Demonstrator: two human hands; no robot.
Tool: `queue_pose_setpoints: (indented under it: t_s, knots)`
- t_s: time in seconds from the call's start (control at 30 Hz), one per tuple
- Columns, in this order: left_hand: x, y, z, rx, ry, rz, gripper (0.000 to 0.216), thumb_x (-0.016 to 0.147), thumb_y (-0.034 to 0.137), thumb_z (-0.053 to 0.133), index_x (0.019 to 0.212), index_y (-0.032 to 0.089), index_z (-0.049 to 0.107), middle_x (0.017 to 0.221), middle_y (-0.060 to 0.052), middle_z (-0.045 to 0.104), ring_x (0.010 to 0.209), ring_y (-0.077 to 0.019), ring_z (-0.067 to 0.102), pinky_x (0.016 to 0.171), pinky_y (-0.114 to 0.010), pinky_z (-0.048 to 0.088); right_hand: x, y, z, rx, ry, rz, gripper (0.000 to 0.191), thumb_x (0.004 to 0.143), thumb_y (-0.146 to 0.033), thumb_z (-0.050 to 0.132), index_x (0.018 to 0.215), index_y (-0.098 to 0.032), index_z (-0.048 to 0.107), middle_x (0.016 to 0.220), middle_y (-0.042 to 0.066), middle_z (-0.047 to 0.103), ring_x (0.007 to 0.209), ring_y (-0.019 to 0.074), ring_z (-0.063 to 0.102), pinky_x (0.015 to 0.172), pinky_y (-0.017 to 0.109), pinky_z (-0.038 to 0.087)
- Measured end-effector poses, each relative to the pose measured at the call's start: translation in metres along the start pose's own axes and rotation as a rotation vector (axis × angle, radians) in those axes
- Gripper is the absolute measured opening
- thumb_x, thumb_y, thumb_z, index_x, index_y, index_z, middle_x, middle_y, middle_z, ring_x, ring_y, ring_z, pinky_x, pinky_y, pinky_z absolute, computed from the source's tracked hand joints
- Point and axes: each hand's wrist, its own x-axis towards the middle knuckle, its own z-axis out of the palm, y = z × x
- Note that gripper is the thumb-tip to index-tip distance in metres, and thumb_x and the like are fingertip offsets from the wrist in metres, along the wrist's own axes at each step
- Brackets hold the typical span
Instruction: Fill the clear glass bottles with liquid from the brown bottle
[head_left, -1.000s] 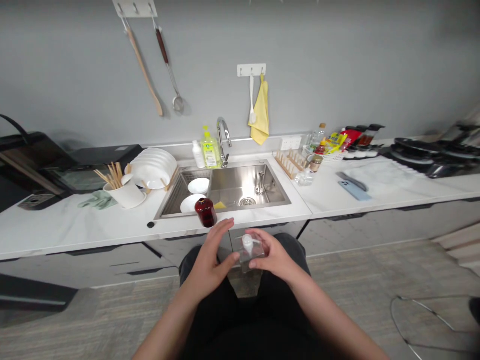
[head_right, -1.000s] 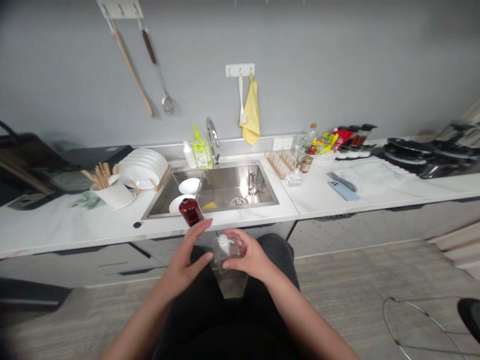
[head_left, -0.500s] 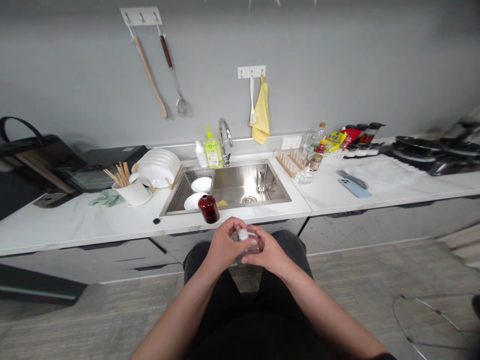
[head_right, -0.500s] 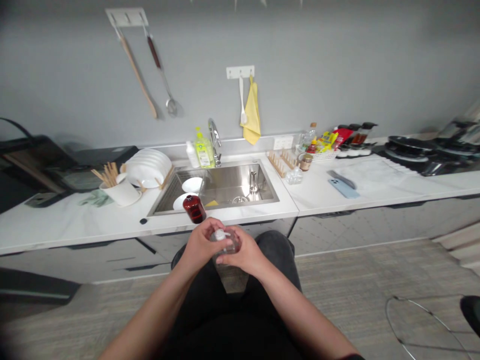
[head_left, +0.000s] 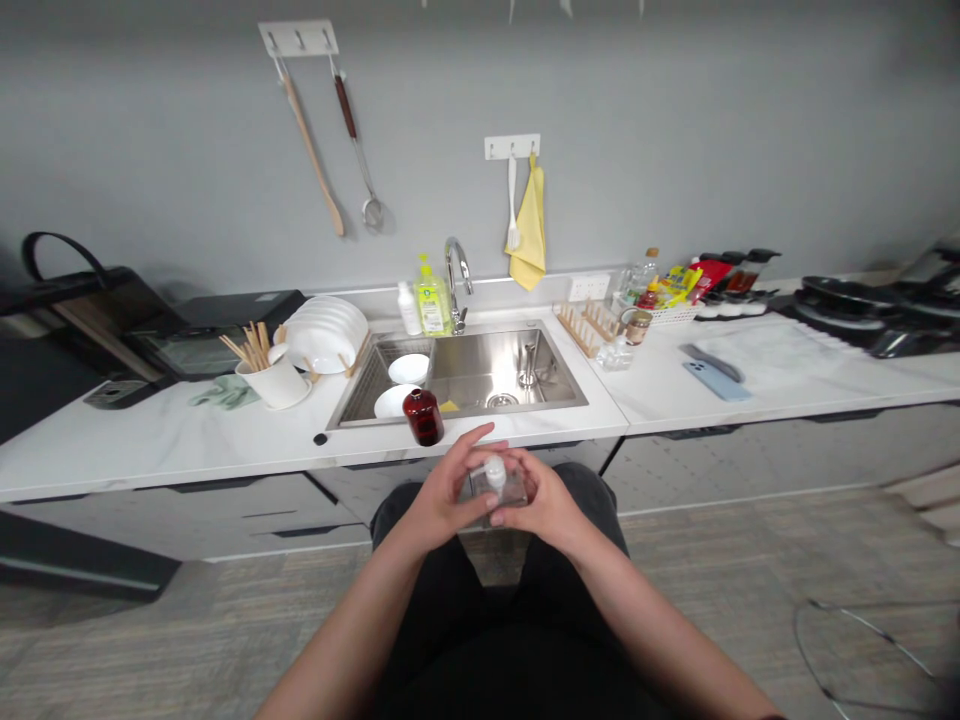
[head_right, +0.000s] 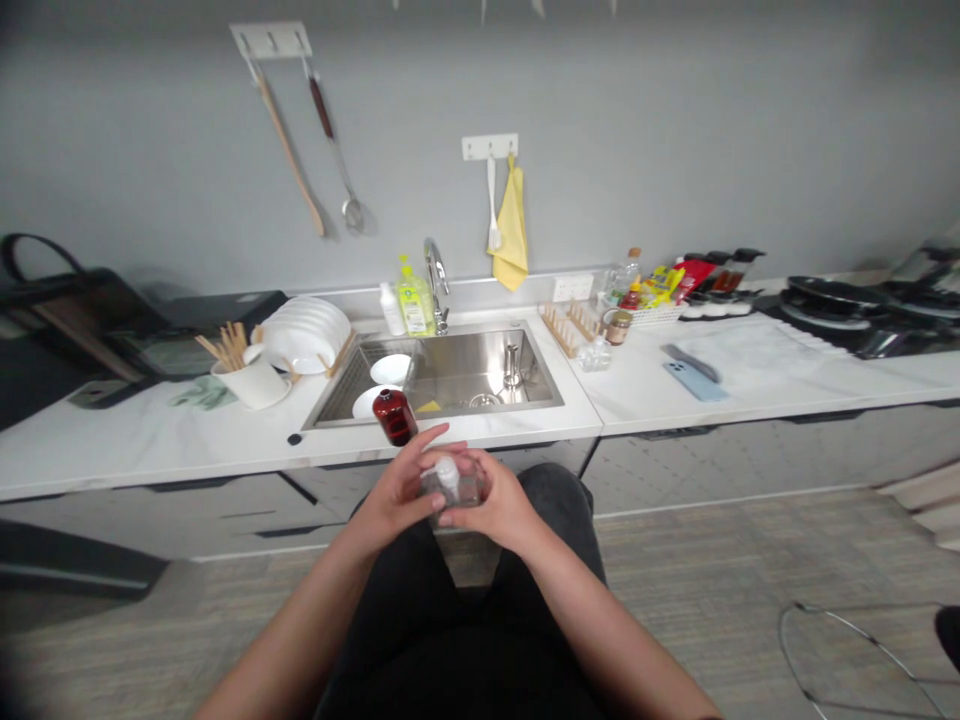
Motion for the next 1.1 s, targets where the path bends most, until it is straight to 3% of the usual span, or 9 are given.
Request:
queue_pose_setpoints:
  t_s: [0.07, 0.17, 0.23, 0.33, 0.57, 0.73, 0.8, 0.93, 1.1]
  knots:
    - [-0.001, -0.002, -0.002, -0.005, 0.051, 0.015, 0.085, 0.097, 0.04, 0.094, 0.171, 0.028, 0.055, 0.136, -0.015, 0.083, 0.146, -0.0359, 0.072, 0.129, -0.054, 0.051, -0.001, 0.0, -0.001, -0.004, 0.007, 0.015, 0.088, 0.066, -0.045, 0.116, 0.141, -0.03, 0.071, 0.137, 0.009, 0.083, 0.125, 0.0339, 0.081, 0.109, 0.049, 0.066]
    - [-0.003, -0.006, -0.003, 0.06, 0.116, 0.026, 0.091, 0.084, 0.037, 0.105, 0.163, 0.027, 0.063, 0.127, -0.012, 0.083, 0.129, -0.0321, 0.079, 0.124, -0.05, 0.055, -0.003, 0.001, 0.001, -0.042, -0.014, 0.017, 0.09, 0.063, -0.045, 0.117, 0.139, -0.029, 0.073, 0.138, 0.01, 0.082, 0.128, 0.0347, 0.08, 0.112, 0.05, 0.065]
    - [-0.006, -0.007, -0.003, 0.072, 0.052, 0.007, 0.096, 0.083, 0.037, 0.106, 0.167, 0.029, 0.061, 0.143, -0.014, 0.08, 0.137, -0.0342, 0.076, 0.126, -0.051, 0.055, -0.003, 0.003, 0.003, -0.054, -0.031, -0.001, 0.089, 0.064, -0.043, 0.117, 0.14, -0.028, 0.073, 0.139, 0.01, 0.082, 0.129, 0.0347, 0.08, 0.115, 0.051, 0.063]
    - [-0.01, -0.007, -0.007, 0.027, -0.023, -0.026, 0.085, 0.098, 0.04, 0.094, 0.174, 0.032, 0.056, 0.161, -0.016, 0.073, 0.157, -0.037, 0.066, 0.134, -0.055, 0.048, -0.003, 0.005, 0.003, -0.035, -0.015, -0.017, 0.092, 0.065, -0.042, 0.116, 0.144, -0.029, 0.072, 0.141, 0.01, 0.081, 0.128, 0.0342, 0.08, 0.113, 0.05, 0.064]
    - [-0.006, -0.001, -0.005, 0.174, 0.103, 0.016, 0.074, 0.088, 0.038, 0.102, 0.154, 0.025, 0.072, 0.118, -0.011, 0.087, 0.138, -0.0348, 0.078, 0.127, -0.052, 0.056, -0.003, 0.001, -0.001, -0.096, -0.042, -0.024, 0.087, 0.068, -0.042, 0.115, 0.143, -0.03, 0.074, 0.138, 0.009, 0.082, 0.127, 0.035, 0.081, 0.11, 0.049, 0.066]
    - [-0.011, 0.004, -0.007, 0.162, 0.015, -0.022, 0.062, 0.103, 0.04, 0.088, 0.16, 0.027, 0.07, 0.152, -0.015, 0.08, 0.143, -0.0342, 0.076, 0.128, -0.051, 0.056, -0.003, 0.001, -0.005, -0.097, 0.019, -0.002, 0.088, 0.068, -0.045, 0.115, 0.144, -0.029, 0.073, 0.14, 0.01, 0.083, 0.125, 0.0336, 0.082, 0.11, 0.048, 0.066]
    - [-0.012, -0.001, -0.011, 0.195, 0.076, -0.048, 0.059, 0.101, 0.041, 0.089, 0.155, 0.025, 0.075, 0.143, -0.014, 0.085, 0.134, -0.0338, 0.08, 0.125, -0.052, 0.058, -0.004, 0.003, -0.005, -0.106, 0.019, 0.022, 0.086, 0.069, -0.044, 0.114, 0.143, -0.029, 0.073, 0.139, 0.01, 0.083, 0.121, 0.0325, 0.083, 0.107, 0.046, 0.067]
    - [-0.007, -0.011, -0.016, 0.3, 0.327, -0.029, 0.044, 0.087, 0.044, 0.1, 0.124, 0.022, 0.089, 0.123, -0.013, 0.088, 0.118, -0.0339, 0.082, 0.117, -0.051, 0.061, -0.004, 0.005, -0.001, -0.157, 0.063, 0.079, 0.083, 0.064, -0.043, 0.115, 0.133, -0.028, 0.071, 0.129, 0.008, 0.085, 0.109, 0.0313, 0.085, 0.098, 0.045, 0.07]
    - [-0.004, 0.002, -0.019, 0.229, 0.342, 0.008, 0.036, 0.088, 0.044, 0.099, 0.115, 0.021, 0.089, 0.113, -0.012, 0.088, 0.104, -0.0291, 0.081, 0.101, -0.044, 0.065, 0.0, 0.004, -0.002, -0.277, 0.135, 0.061, 0.083, 0.065, -0.046, 0.114, 0.133, -0.027, 0.071, 0.132, 0.01, 0.083, 0.112, 0.0339, 0.085, 0.1, 0.049, 0.07]
